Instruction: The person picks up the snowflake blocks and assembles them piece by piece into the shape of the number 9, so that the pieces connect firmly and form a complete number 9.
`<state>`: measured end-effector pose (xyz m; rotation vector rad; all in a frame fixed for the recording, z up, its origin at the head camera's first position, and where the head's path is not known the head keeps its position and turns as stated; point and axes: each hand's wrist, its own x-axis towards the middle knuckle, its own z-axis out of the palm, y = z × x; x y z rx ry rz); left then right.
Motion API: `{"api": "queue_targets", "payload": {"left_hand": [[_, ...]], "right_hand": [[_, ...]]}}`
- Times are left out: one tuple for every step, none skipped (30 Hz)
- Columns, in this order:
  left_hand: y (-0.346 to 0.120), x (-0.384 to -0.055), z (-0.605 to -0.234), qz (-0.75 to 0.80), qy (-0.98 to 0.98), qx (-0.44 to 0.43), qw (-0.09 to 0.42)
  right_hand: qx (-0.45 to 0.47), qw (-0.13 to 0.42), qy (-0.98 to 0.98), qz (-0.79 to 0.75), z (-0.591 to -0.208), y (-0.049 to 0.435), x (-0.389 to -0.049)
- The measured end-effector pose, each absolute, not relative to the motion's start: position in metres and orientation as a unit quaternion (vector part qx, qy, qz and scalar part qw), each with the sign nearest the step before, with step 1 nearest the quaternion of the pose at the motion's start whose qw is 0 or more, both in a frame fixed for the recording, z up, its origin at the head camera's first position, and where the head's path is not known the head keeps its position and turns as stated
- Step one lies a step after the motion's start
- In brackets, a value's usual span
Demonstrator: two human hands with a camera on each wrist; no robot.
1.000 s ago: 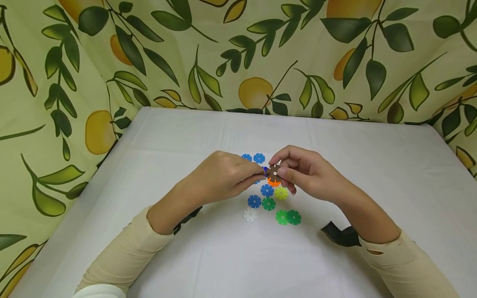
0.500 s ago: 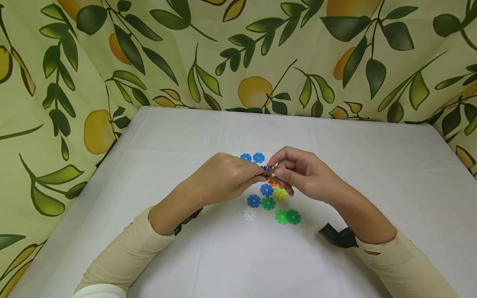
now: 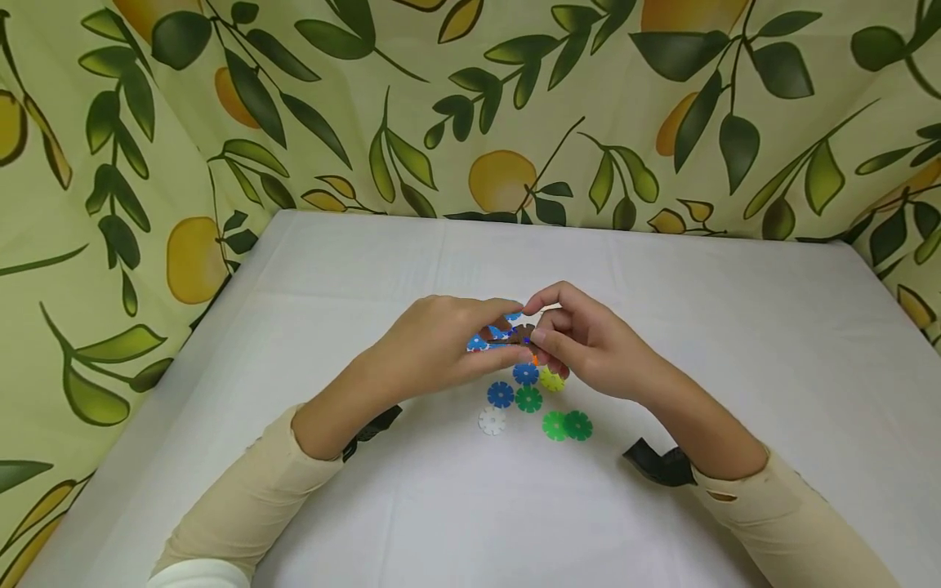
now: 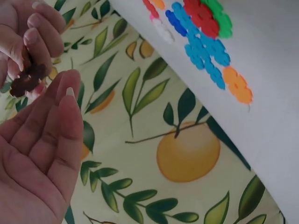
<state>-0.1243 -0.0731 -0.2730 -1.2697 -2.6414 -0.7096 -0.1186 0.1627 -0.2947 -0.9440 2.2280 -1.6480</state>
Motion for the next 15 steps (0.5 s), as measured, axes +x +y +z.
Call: {"api": "queue_targets", "payload": {"left_hand": [[-0.072, -0.124, -0.274, -0.25, -0.874, -0.413, 0.053], [-0.071, -0.125, -0.275, -0.266, -0.873, -0.407, 0.044], [-0.07, -0.125, -0.275, -0.283, -0.871, -0.401, 0.036], [-0.069, -0.125, -0.276, -0.298, -0.869, -0.395, 0.028], [-0.069, -0.125, -0.277, -0.314, -0.866, -0.388, 0.02], [-0.068, -0.126, -0.278, -0.328, -0.864, -0.382, 0.01], [-0.068, -0.126, -0.278, -0.342, -0.862, -0.375, -0.001], [-0.069, -0.126, -0.279, -0.353, -0.86, -0.367, -0.01], [-0.069, -0.127, -0.279, -0.363, -0.86, -0.359, -0.017], [-0.07, -0.127, -0.28, -0.371, -0.86, -0.35, -0.025], [-0.071, -0.128, -0.28, -0.376, -0.861, -0.341, -0.029], [-0.071, -0.128, -0.28, -0.379, -0.863, -0.333, -0.031], [-0.072, -0.129, -0.28, -0.381, -0.865, -0.326, -0.033], [-0.072, -0.13, -0.28, -0.382, -0.867, -0.318, -0.033], [-0.073, -0.13, -0.279, -0.383, -0.869, -0.311, -0.034]], "right_hand": [[-0.326, 0.103, 0.76, -0.552, -0.295, 0.163, -0.118], [-0.332, 0.099, 0.764, -0.544, -0.295, 0.162, -0.118], [-0.339, 0.094, 0.767, -0.537, -0.295, 0.162, -0.118], [-0.347, 0.088, 0.77, -0.529, -0.294, 0.162, -0.118], [-0.354, 0.083, 0.772, -0.521, -0.294, 0.162, -0.117], [-0.359, 0.076, 0.777, -0.512, -0.294, 0.162, -0.117], [-0.363, 0.07, 0.783, -0.501, -0.293, 0.162, -0.118], [-0.367, 0.064, 0.79, -0.487, -0.293, 0.163, -0.118], [-0.37, 0.057, 0.799, -0.47, -0.292, 0.164, -0.119], [-0.372, 0.051, 0.811, -0.448, -0.292, 0.166, -0.12], [-0.373, 0.046, 0.825, -0.423, -0.292, 0.168, -0.122], [-0.371, 0.042, 0.839, -0.396, -0.292, 0.171, -0.124], [-0.369, 0.039, 0.852, -0.368, -0.292, 0.174, -0.127], [-0.365, 0.038, 0.866, -0.339, -0.293, 0.178, -0.13], [-0.357, 0.039, 0.88, -0.31, -0.295, 0.182, -0.133]]}}
